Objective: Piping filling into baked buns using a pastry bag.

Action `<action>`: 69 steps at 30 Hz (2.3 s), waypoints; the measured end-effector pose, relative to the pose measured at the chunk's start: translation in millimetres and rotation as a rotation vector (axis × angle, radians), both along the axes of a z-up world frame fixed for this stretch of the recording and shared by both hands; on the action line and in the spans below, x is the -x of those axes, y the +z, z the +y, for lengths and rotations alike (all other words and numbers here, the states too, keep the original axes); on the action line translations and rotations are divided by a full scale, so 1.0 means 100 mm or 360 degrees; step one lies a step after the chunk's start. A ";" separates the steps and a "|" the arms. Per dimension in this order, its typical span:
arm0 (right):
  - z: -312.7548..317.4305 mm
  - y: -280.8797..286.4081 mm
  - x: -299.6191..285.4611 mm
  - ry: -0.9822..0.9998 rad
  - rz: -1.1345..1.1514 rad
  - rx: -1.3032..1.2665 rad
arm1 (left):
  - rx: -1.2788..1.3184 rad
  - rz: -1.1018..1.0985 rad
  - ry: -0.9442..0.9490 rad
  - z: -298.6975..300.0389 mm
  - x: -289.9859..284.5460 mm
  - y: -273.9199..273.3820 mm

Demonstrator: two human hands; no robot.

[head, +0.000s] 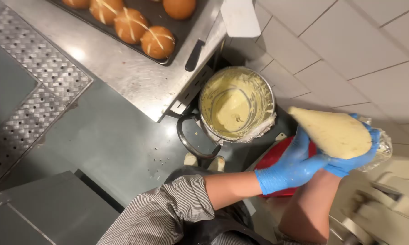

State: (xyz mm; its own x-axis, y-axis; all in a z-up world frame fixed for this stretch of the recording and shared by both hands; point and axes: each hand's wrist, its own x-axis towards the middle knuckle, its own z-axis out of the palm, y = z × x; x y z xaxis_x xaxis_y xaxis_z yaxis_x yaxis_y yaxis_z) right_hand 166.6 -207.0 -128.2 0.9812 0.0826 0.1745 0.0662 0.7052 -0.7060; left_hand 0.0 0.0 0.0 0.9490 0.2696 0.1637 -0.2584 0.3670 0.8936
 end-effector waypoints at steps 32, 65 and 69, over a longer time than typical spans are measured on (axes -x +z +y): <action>3.46 1.96 2.25 -0.1472 -0.1262 0.3304 | -0.1212 0.0687 -0.0314 5.78 2.88 -0.02; 5.19 1.66 3.32 -0.1888 0.0035 0.3808 | -0.2922 0.0413 -0.0721 8.90 -1.61 -1.30; 5.17 1.80 3.28 -0.1980 0.0305 0.3282 | -0.2727 0.0160 -0.0537 8.72 -1.30 -0.53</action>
State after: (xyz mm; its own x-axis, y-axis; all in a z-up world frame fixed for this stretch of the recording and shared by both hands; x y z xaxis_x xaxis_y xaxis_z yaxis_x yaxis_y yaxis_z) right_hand -161.3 310.5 52.0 0.6773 -0.4261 0.5998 -0.3874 -0.8996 -0.2018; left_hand 130.2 872.0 -52.6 0.9455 -0.3241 -0.0304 -0.3005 -0.9049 0.3014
